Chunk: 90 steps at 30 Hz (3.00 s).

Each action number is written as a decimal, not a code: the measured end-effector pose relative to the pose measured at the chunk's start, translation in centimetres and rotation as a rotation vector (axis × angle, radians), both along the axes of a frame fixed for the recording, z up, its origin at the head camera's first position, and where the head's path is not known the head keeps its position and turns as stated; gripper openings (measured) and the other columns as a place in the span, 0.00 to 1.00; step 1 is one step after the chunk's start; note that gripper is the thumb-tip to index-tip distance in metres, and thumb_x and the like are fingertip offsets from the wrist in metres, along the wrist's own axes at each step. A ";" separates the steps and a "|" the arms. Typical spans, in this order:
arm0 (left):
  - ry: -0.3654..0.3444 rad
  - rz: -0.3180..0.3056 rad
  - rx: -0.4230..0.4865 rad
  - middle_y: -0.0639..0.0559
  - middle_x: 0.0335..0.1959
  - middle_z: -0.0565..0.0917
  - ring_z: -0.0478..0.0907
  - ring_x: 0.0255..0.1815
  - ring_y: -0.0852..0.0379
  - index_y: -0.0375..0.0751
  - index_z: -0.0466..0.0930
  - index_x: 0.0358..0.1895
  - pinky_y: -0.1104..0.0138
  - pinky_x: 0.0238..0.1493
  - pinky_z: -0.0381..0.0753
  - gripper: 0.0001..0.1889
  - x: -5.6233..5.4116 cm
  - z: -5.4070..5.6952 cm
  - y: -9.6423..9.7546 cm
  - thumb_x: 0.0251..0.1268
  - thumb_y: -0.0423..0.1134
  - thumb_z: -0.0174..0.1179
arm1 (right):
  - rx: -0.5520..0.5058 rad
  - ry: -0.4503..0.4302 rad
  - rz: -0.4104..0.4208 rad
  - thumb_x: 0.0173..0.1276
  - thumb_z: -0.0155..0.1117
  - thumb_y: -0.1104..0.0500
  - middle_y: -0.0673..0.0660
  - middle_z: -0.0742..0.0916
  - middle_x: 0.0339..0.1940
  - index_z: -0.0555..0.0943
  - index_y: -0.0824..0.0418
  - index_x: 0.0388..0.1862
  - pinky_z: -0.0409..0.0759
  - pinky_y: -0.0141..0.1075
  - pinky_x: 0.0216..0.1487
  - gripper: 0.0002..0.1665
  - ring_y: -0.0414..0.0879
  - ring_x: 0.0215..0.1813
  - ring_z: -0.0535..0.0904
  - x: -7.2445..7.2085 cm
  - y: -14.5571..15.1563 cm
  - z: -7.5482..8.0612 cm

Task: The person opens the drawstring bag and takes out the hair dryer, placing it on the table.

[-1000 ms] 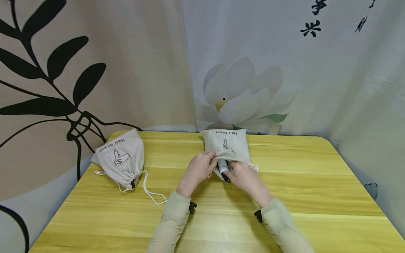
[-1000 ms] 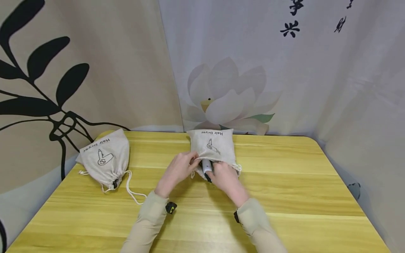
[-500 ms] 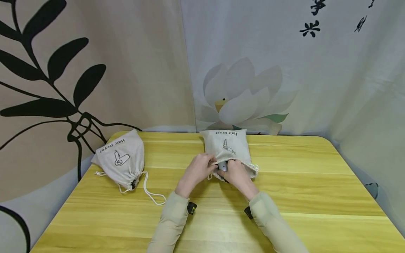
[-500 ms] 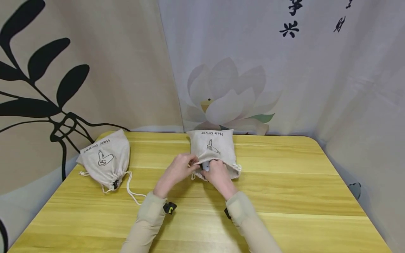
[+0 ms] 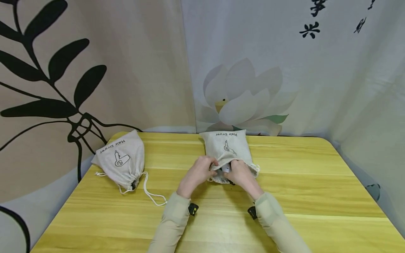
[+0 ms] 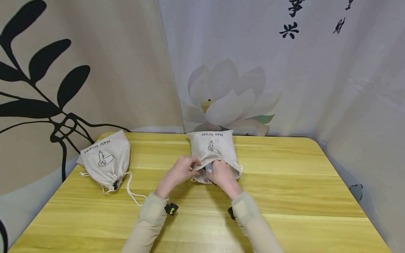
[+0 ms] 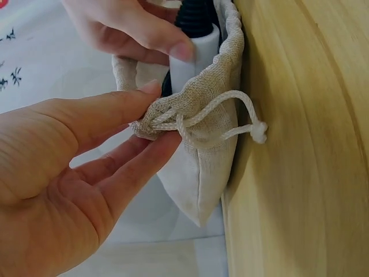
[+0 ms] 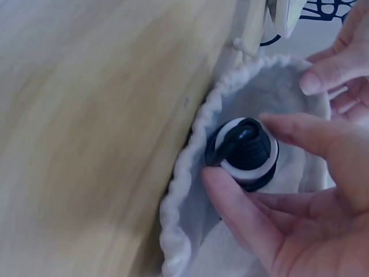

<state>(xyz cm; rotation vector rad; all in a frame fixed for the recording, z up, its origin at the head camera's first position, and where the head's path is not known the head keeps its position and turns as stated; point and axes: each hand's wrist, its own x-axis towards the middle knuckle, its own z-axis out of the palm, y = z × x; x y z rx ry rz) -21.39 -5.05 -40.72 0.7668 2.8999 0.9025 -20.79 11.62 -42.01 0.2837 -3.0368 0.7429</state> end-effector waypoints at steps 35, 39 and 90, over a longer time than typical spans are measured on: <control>0.305 0.092 -0.053 0.39 0.53 0.80 0.77 0.55 0.42 0.36 0.76 0.55 0.58 0.56 0.79 0.18 -4.9 -1.8 -2.7 0.61 0.24 0.56 | 0.075 -0.057 0.302 0.48 0.69 0.62 0.52 0.76 0.24 0.73 0.63 0.33 0.67 0.30 0.26 0.16 0.41 0.27 0.68 2.3 6.8 1.0; 0.327 0.066 -0.116 0.39 0.51 0.81 0.79 0.51 0.43 0.36 0.76 0.56 0.59 0.54 0.80 0.19 -5.5 -2.3 -2.8 0.60 0.22 0.56 | 0.071 -0.082 0.307 0.50 0.69 0.62 0.52 0.76 0.24 0.73 0.63 0.34 0.66 0.30 0.25 0.15 0.41 0.26 0.68 2.2 7.0 1.0; -0.138 0.014 -0.157 0.43 0.64 0.75 0.76 0.55 0.49 0.45 0.66 0.69 0.57 0.64 0.71 0.23 -6.0 -2.1 -2.6 0.73 0.40 0.37 | 0.274 -0.037 0.157 0.47 0.76 0.53 0.66 0.85 0.44 0.81 0.66 0.45 0.81 0.55 0.43 0.28 0.61 0.45 0.82 2.6 6.1 0.5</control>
